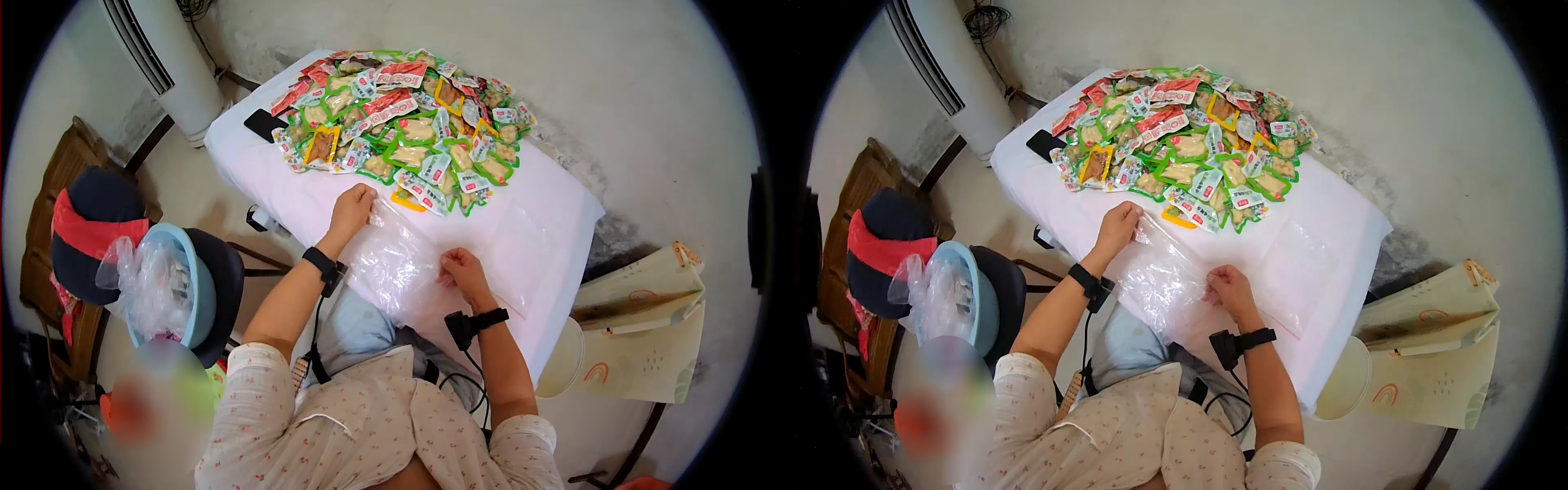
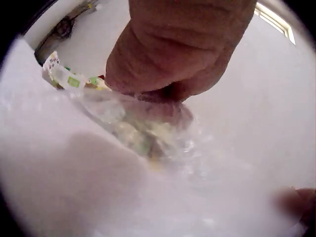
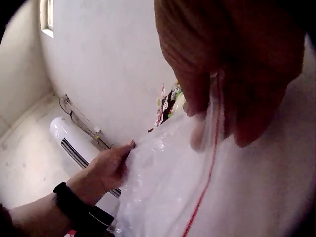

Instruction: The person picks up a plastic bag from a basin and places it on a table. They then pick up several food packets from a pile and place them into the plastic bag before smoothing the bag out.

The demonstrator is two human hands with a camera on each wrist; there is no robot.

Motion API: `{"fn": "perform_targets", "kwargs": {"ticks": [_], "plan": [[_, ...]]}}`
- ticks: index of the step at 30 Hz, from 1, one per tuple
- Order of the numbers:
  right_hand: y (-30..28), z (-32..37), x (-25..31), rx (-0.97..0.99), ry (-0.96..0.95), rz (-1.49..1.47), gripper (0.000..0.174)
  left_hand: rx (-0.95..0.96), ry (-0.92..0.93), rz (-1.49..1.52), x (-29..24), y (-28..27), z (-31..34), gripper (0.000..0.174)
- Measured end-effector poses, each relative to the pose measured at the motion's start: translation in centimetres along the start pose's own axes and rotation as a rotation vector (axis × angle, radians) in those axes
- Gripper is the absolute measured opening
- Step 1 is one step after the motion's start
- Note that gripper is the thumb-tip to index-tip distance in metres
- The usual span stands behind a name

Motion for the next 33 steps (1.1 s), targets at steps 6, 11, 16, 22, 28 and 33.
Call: {"fn": "perform_targets", "kwargs": {"ticks": [6,11,16,22,28,33], "plan": [[1.0,-0.4,-0.6,-0.014,-0.042,0.083,0.012,-0.065,0.066,-0.254,0.0,-1.0,-1.4,0.031],[0.3,-0.6,-1.7,-0.126,-0.064,0.137,0.013,0.018,0.192,-0.408,2.6,-3.8,0.1,0.031],[0.6,0.5,-0.6,-0.192,-0.004,0.174,0.014,0.008,0.124,-0.493,3.6,-4.9,1.3,0.020],[0.6,2.5,-1.7,-0.245,-0.192,0.441,0.017,-0.412,0.682,-0.464,0.0,-4.8,4.6,0.019],[1.1,4.4,-2.0,-0.181,-0.268,0.637,0.021,0.135,0.833,-0.774,3.3,-0.6,9.9,0.046],[3.3,5.0,3.0,-0.094,-0.619,1.098,0.038,0.262,0.827,-0.703,3.0,-0.8,9.5,0.053]]}}
Point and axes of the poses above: each hand's wrist, its own z-axis away from the middle knuckle, its own y-axis out of the palm, x = y × z, the point moved 3 cm from there along -z, towards the middle knuckle, and after that the axes turned 12 degrees about -x, right-handed, at the moved point
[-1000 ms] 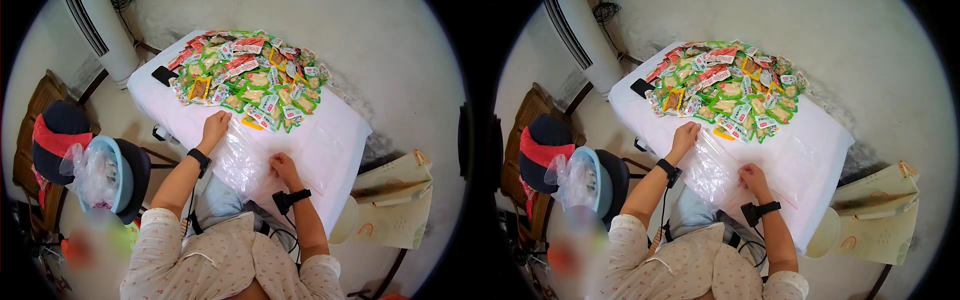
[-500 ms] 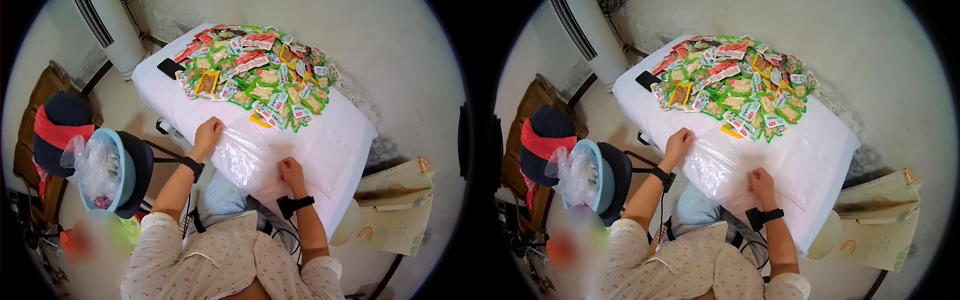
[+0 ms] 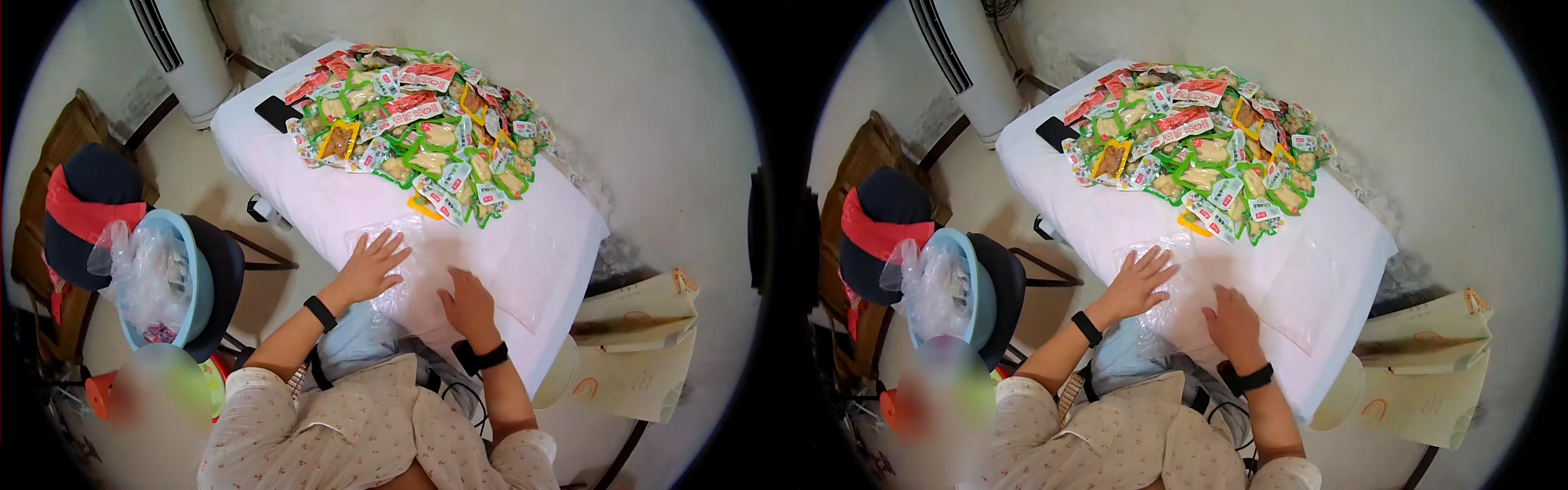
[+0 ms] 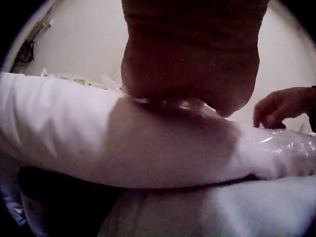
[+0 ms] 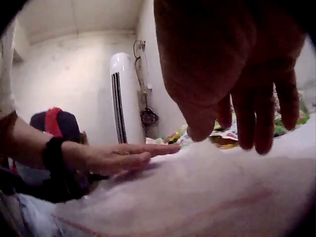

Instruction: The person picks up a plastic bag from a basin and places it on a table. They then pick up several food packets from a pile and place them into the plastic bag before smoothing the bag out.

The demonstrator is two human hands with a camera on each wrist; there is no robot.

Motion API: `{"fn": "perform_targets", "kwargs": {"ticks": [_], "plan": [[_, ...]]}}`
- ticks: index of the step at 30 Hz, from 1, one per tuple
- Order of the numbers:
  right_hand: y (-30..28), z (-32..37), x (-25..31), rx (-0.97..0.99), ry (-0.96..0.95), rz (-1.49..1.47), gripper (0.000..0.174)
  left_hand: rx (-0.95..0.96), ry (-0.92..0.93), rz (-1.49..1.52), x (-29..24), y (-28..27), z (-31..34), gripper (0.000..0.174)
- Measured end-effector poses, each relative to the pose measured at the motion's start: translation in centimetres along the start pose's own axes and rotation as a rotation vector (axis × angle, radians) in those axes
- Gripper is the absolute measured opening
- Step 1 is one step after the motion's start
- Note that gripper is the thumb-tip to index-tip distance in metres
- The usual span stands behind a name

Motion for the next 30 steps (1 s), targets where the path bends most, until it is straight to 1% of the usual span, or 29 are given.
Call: {"fn": "perform_targets", "kwargs": {"ticks": [1,3,4,5,6,7,8,9,11,13,14,16,17,19,20,21,23,24,25,26,27,28,29,30], "plan": [[-0.4,-1.3,1.1,-0.169,-0.193,-0.149,0.049,0.030,0.036,0.048,-0.2,-0.2,-0.4,0.055],[1.9,-4.5,2.3,-0.053,-0.432,-0.030,0.065,0.019,0.059,0.023,0.1,0.6,-0.7,0.056],[2.8,-5.9,2.6,-0.053,-0.431,-0.029,0.065,0.006,0.083,-0.004,0.3,1.0,-0.9,0.056],[4.0,-7.1,2.9,-0.005,-0.491,-0.010,0.069,0.004,0.082,-0.004,0.5,1.1,-1.1,0.056],[5.1,-7.6,3.0,0.045,-0.550,0.008,0.072,0.043,0.068,-0.009,0.8,1.2,-1.1,0.057],[6.1,-8.0,2.4,0.048,-0.551,0.006,0.072,0.084,0.052,-0.014,1.1,1.4,-1.0,0.057],[7.2,-8.3,1.7,0.082,-0.514,0.026,0.074,0.087,0.045,-0.016,1.3,1.4,-0.8,0.057],[7.6,-8.7,1.4,0.113,-0.477,0.046,0.077,0.068,0.062,-0.008,1.5,1.1,-0.7,0.058],[7.9,-8.7,0.5,0.101,-0.446,0.081,0.080,0.054,0.074,0.007,1.7,0.8,-0.5,0.059],[8.0,-8.2,0.2,0.099,-0.411,0.116,0.083,0.001,-0.066,-0.081,2.1,-0.2,0.1,0.063],[8.0,-8.3,0.1,0.101,-0.419,0.140,0.084,0.002,-0.068,-0.080,2.2,-0.4,0.5,0.063],[7.7,-8.4,0.3,0.101,-0.428,0.161,0.086,-0.013,-0.229,-0.122,3.1,-1.0,1.6,0.067],[7.7,-8.3,0.4,0.107,-0.426,0.159,0.086,-0.008,-0.234,-0.119,3.5,-1.0,2.0,0.067],[7.6,-8.2,0.7,0.073,-0.426,0.207,0.085,-0.082,-0.321,-0.200,4.0,-1.4,3.1,0.069],[7.6,-8.1,0.8,0.080,-0.427,0.201,0.085,-0.117,-0.328,-0.209,4.0,-1.5,3.5,0.066],[7.5,-8.2,0.8,0.079,-0.419,0.197,0.085,-0.112,-0.333,-0.212,4.1,-1.4,4.0,0.066],[7.4,-8.4,0.7,0.073,-0.416,0.193,0.084,-0.453,-0.489,-0.026,4.6,-1.9,5.1,0.065],[7.4,-8.4,0.7,0.071,-0.414,0.195,0.082,-0.534,-0.547,-0.039,3.6,-2.9,5.3,0.058],[7.5,-8.4,0.7,0.067,-0.412,0.196,0.080,-0.533,-0.546,-0.045,3.1,-2.6,5.7,0.058],[7.6,-8.2,0.5,0.064,-0.412,0.190,0.080,-0.539,-0.777,0.253,3.3,-1.7,6.7,0.056],[7.1,-8.4,0.2,-0.063,-0.408,0.059,0.075,-0.532,-0.995,0.560,3.6,-0.6,7.6,0.054],[6.2,-8.5,0.1,-0.195,-0.403,-0.067,0.069,-0.534,-0.983,0.558,3.8,0.3,8.1,0.054],[5.6,-8.3,-0.1,-0.205,-0.401,-0.063,0.069,-0.515,-1.009,0.647,3.9,1.4,8.5,0.056],[4.7,-8.1,-0.6,-0.094,-0.171,-0.159,0.065,-0.495,-1.036,0.738,3.5,1.7,8.6,0.059]]}}
Point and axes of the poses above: each hand's wrist, its own z-axis away from the middle knuckle, its own y-axis out of the palm, x = y × z, the point moved 3 cm from there along -z, towards the middle knuckle, and after that the axes turned 12 degrees about -x, right-handed, at the moved point
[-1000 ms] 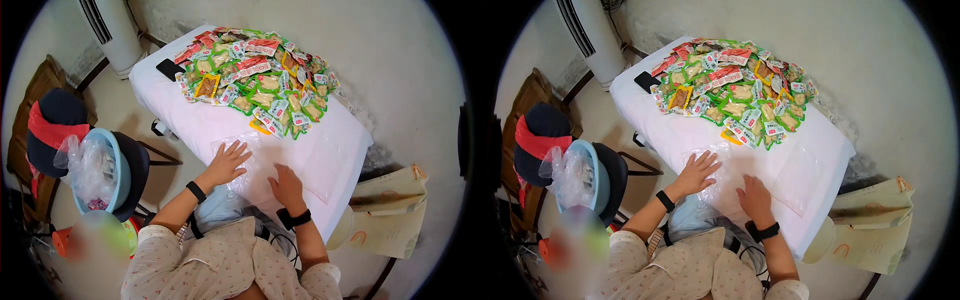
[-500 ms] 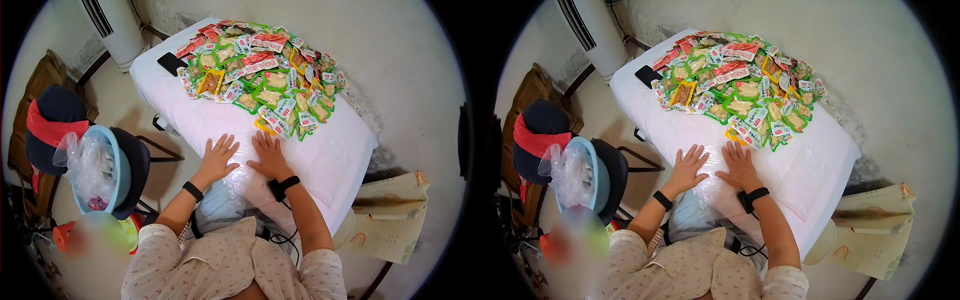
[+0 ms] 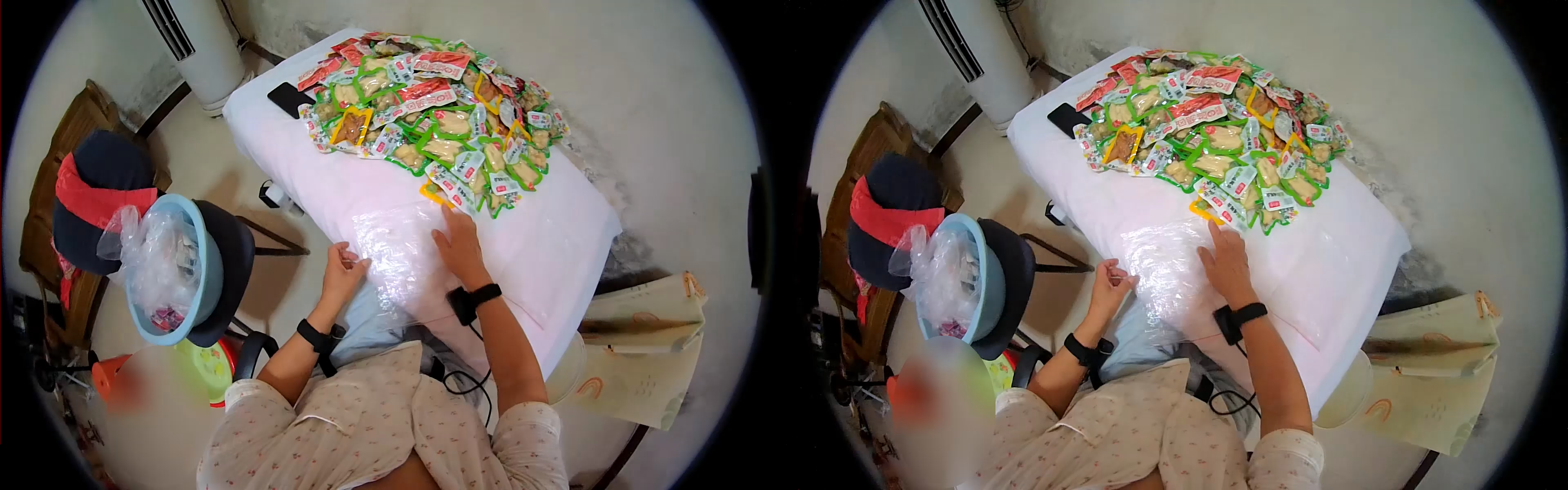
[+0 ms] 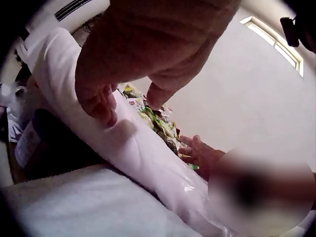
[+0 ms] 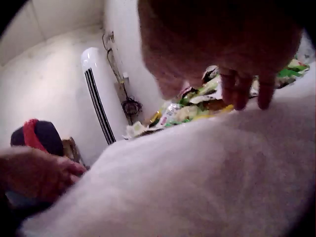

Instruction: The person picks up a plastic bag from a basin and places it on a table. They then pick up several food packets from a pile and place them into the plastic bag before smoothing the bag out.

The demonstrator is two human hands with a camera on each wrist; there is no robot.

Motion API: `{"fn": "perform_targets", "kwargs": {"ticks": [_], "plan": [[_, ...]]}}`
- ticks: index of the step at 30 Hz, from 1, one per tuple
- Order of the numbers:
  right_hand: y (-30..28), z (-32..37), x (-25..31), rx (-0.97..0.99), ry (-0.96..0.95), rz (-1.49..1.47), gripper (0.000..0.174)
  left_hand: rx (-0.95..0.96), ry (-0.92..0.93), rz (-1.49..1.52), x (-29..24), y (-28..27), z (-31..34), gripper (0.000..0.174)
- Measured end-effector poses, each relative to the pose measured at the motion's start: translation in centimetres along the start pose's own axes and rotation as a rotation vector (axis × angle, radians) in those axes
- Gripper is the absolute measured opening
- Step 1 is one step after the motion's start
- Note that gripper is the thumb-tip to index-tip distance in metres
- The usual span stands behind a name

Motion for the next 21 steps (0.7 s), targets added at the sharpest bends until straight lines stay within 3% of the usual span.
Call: {"fn": "perform_targets", "kwargs": {"ticks": [1,2,3,5,6,8,10,11,13,15,17,19,21], "plan": [[-0.7,0.8,-0.6,0.081,0.249,-0.093,0.060,0.012,0.006,0.004,0.1,0.0,0.5,0.059],[0.2,2.5,-1.5,-0.029,0.113,0.010,0.056,0.006,-0.012,0.019,0.1,0.3,0.9,0.063],[0.3,3.3,-1.5,0.044,0.096,0.002,0.056,0.028,-0.026,0.039,-0.4,1.3,1.3,0.068],[0.1,5.3,-1.0,-0.005,0.121,-0.078,0.056,0.106,-0.041,0.017,-1.0,1.6,1.9,0.072],[-1.2,5.5,0.5,0.040,0.209,-0.069,0.055,0.126,0.033,0.063,-1.4,1.9,2.3,0.069],[-0.8,6.4,0.5,-0.091,0.123,-0.285,0.048,0.173,0.118,0.106,-1.7,1.7,2.2,0.066],[-1.8,6.8,0.9,-0.161,0.121,-0.398,0.044,0.230,0.350,-0.083,-3.3,1.9,1.9,0.058],[-2.6,6.9,1.0,-0.200,0.098,-0.517,0.040,0.244,0.364,-0.078,-3.7,2.6,1.7,0.058],[-6.3,7.0,1.4,-0.235,0.127,-0.538,0.031,0.292,0.478,-0.068,-8.6,4.3,1.8,0.050],[-10.5,7.6,0.9,-0.480,0.041,-0.477,0.032,0.374,0.521,-0.070,-12.7,6.9,1.7,0.054],[-13.7,9.1,-1.2,-0.596,0.188,-0.501,0.033,0.486,0.657,0.061,-16.7,11.2,2.9,0.057],[-16.7,10.5,-3.9,-0.645,0.357,-0.486,0.035,0.605,0.653,0.033,-17.6,16.0,3.6,0.058],[-17.0,12.6,-8.8,-0.695,0.366,-0.358,0.036,0.669,0.654,-0.011,-16.0,21.4,4.3,0.056]]}}
Point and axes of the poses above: each hand's wrist, its own z-axis away from the middle knuckle, its own y-axis out of the palm, x = y × z, the point moved 3 cm from there along -z, towards the middle knuckle, and after that the axes turned 12 degrees about -x, right-handed, at the moved point
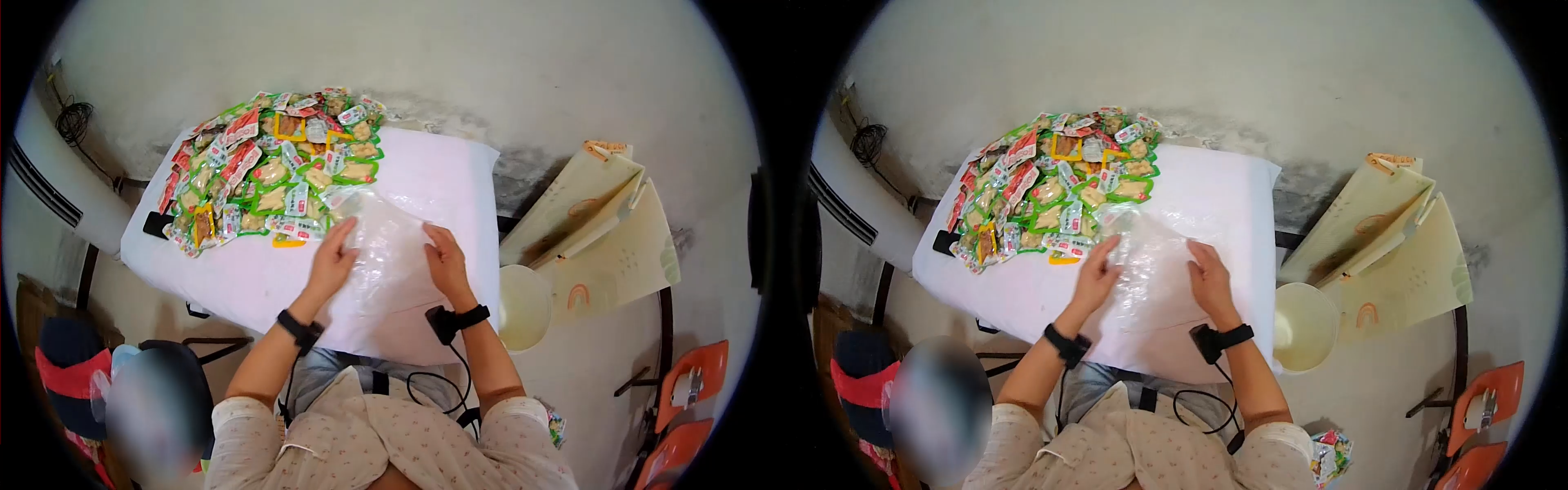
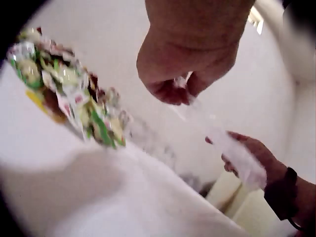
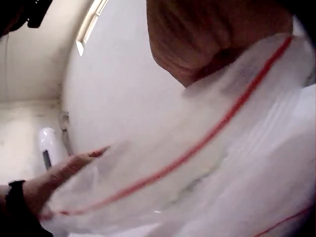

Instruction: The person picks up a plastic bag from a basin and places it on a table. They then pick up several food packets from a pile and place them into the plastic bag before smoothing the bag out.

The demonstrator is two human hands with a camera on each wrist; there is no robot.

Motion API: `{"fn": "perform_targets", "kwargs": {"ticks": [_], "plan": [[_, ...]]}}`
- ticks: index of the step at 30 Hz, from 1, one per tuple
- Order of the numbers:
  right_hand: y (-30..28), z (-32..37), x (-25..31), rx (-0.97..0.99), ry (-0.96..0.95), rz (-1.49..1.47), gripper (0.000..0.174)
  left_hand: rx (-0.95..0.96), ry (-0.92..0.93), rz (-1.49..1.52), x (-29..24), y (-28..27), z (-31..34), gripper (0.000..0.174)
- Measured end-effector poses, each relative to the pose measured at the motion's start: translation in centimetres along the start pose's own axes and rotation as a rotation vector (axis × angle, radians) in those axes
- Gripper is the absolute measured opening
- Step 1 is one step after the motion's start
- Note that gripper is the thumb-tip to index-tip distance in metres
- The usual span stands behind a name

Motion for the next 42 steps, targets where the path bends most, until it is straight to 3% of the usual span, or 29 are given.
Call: {"fn": "perform_targets", "kwargs": {"ticks": [2,4,7,10,14,20,22,23,25,28,32,34,36,37,42], "plan": [[-1.8,0.0,-3.8,-0.068,-0.033,0.111,0.036,0.033,0.034,-0.009,1.8,4.5,-0.8,0.055],[-2.9,0.3,-6.1,-0.043,-0.040,0.428,0.037,0.063,0.065,-0.018,2.5,7.6,-1.4,0.054],[-3.3,0.6,-7.7,0.011,0.019,0.518,0.040,0.093,-0.027,-0.112,3.0,9.8,-2.3,0.049],[-3.0,0.4,-8.2,0.068,-0.016,0.607,0.043,0.054,0.071,-0.174,4.0,10.4,-2.9,0.046],[-2.4,0.5,-8.4,0.102,-0.033,0.641,0.045,0.093,-0.009,-0.193,5.1,10.5,-3.2,0.045],[-1.9,0.7,-7.6,0.182,0.021,0.772,0.047,0.130,0.034,-0.317,4.3,10.4,-2.8,0.046],[-1.5,0.9,-8.0,0.170,-0.023,0.838,0.048,0.151,0.119,-0.616,2.0,10.2,-3.0,0.048],[-1.4,0.8,-8.1,0.174,-0.024,0.839,0.048,0.149,0.116,-0.615,1.4,10.3,-2.6,0.048],[-1.3,0.7,-7.9,0.210,0.019,0.878,0.049,0.336,0.469,-0.751,0.3,11.2,-0.2,0.058],[-1.4,0.8,-7.6,0.254,-0.022,0.930,0.049,0.505,0.378,-0.685,2.8,11.7,2.0,0.068],[-3.0,-4.3,-7.9,0.376,0.073,1.078,0.055,0.532,0.376,-0.686,3.0,11.6,1.9,0.071],[-0.7,-6.7,-4.6,0.505,-0.545,0.941,0.055,0.514,0.379,-0.679,3.0,11.5,1.9,0.070],[2.8,-7.6,-5.9,0.738,-0.638,0.684,0.053,0.494,0.383,-0.673,2.8,11.5,1.9,0.070],[4.4,-8.1,-6.7,0.842,-0.659,0.717,0.052,0.511,0.368,-0.654,2.9,11.4,1.9,0.070],[7.2,-10.6,-10.7,0.920,-0.697,0.818,0.053,0.496,0.371,-0.621,3.3,11.4,2.0,0.070]]}}
Point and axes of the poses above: each hand's wrist, its own z-axis away from the middle knuckle, its own y-axis out of the palm, x = y × z, the point moved 3 cm from there along -z, towards the middle knuckle, and after that the axes turned 12 degrees about -x, right-handed, at the moved point
